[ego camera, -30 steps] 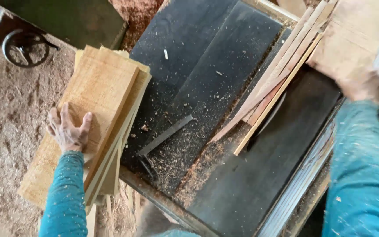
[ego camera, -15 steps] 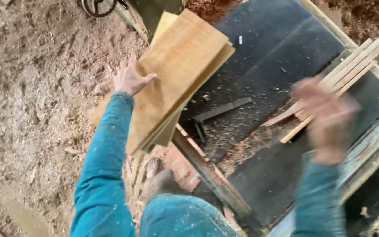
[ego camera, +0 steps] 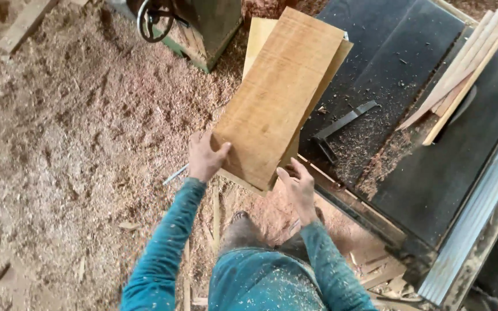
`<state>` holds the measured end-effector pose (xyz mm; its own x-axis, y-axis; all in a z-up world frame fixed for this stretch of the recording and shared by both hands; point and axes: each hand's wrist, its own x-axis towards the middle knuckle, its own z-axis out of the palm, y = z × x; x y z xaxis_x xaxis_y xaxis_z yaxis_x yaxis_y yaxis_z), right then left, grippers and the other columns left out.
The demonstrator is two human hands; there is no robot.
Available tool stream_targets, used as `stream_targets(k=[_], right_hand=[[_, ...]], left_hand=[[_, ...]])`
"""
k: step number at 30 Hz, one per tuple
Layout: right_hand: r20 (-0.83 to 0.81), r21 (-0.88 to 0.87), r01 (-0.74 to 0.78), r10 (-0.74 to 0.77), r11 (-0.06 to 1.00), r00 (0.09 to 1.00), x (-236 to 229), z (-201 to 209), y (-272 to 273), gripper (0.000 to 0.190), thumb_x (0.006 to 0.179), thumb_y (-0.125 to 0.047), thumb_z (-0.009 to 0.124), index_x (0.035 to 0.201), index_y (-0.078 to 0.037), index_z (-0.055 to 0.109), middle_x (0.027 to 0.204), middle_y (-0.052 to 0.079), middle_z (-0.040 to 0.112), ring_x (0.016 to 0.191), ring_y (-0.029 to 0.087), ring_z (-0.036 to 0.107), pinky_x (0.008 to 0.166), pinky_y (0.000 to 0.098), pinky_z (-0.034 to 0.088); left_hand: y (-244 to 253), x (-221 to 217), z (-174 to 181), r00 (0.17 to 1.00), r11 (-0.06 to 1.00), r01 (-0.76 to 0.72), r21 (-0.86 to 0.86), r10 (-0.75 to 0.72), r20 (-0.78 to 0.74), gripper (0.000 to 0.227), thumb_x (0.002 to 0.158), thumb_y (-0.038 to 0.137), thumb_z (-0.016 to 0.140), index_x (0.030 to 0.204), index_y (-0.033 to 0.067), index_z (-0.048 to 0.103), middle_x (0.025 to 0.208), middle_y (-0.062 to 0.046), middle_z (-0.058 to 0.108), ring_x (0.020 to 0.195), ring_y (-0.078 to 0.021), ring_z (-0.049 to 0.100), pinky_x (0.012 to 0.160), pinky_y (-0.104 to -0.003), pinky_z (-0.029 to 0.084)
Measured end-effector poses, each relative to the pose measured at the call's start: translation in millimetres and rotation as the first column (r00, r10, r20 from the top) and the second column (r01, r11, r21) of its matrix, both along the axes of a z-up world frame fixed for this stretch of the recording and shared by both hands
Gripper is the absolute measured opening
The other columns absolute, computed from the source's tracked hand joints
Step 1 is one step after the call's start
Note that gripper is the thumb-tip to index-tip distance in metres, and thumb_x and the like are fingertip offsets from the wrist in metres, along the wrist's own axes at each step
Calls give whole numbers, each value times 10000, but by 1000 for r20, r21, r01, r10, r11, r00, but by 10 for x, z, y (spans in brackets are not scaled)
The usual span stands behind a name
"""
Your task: Cutting multiple wooden boards to size using a table saw in a workshop.
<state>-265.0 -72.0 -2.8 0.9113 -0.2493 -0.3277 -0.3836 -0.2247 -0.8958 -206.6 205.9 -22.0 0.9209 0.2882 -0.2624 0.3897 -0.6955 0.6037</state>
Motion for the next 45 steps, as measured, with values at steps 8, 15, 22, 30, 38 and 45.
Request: stream_targets(k=[8, 15, 22, 30, 38, 45], right_hand=[[-124, 78, 250, -240, 965, 963, -205, 10, -199, 676, 669, -262, 871, 1298, -102, 683, 1189, 138, 723, 1104, 264, 684, 979, 437, 511], [-4, -72, 105, -105, 992, 994, -1264, -765, -1513, 195, 915, -250, 754, 978, -66, 744, 864, 168, 717, 835, 261, 693, 746, 355, 571], [-405, 808, 503, -330, 308, 852, -3862, -1606, -1834, 728, 813, -553, 698, 1282, -4, 614, 1157, 210, 682, 962, 351, 666, 763, 443, 561], [-160, 921, 372, -759, 116, 631, -5123, -290, -1836, 959, 836, -695, 697, 1523, -79, 436, 1518, 221, 476, 1382, 422, 442, 1083, 605, 363], [-263, 297, 938, -929, 179, 261, -4741, -413, -1890, 460, 877, -84, 729, 1306, 37, 619, 1043, 249, 691, 746, 397, 665, 562, 432, 571], [-251, 383, 911, -932, 153, 262, -4317, -714, -2271, 425, 870, -138, 762, 1271, -131, 621, 1173, 71, 666, 931, 338, 670, 779, 492, 642]], left_hand=[[-804, -984, 727, 993, 991, 114, -68, -115, -2, 806, 884, 517, 737, 1482, 21, 521, 1683, -311, 109, 1523, -448, 270, 1240, -506, 274], [-1393, -1748, 422, 960, 443, 100, -891, 193, 204, 403, 1082, 363, 529, 1312, 40, 605, 1210, -207, 642, 1128, -328, 641, 1013, -463, 517], [-3026, -1672, -233, 932, -73, -285, -956, -252, -259, 756, 938, 636, 440, 1443, 91, 582, 1335, -111, 692, 1196, -227, 668, 1062, -393, 534], [-3656, -2558, 616, 984, 245, -173, -954, 13, -175, 419, 766, 171, 848, 1129, 5, 723, 1099, -154, 786, 990, -184, 742, 887, -315, 635], [-4095, -2719, -1232, 792, 560, 605, -566, -493, 359, 842, 815, 414, 817, 1488, 60, 453, 1441, -189, 566, 1354, -313, 543, 1193, -412, 386], [-3325, -3372, -761, 346, 250, 871, -424, -923, 167, 1316, 654, 286, 860, 1629, 228, -21, 1656, -212, -161, 1460, -528, 293, 1198, -563, 371]])
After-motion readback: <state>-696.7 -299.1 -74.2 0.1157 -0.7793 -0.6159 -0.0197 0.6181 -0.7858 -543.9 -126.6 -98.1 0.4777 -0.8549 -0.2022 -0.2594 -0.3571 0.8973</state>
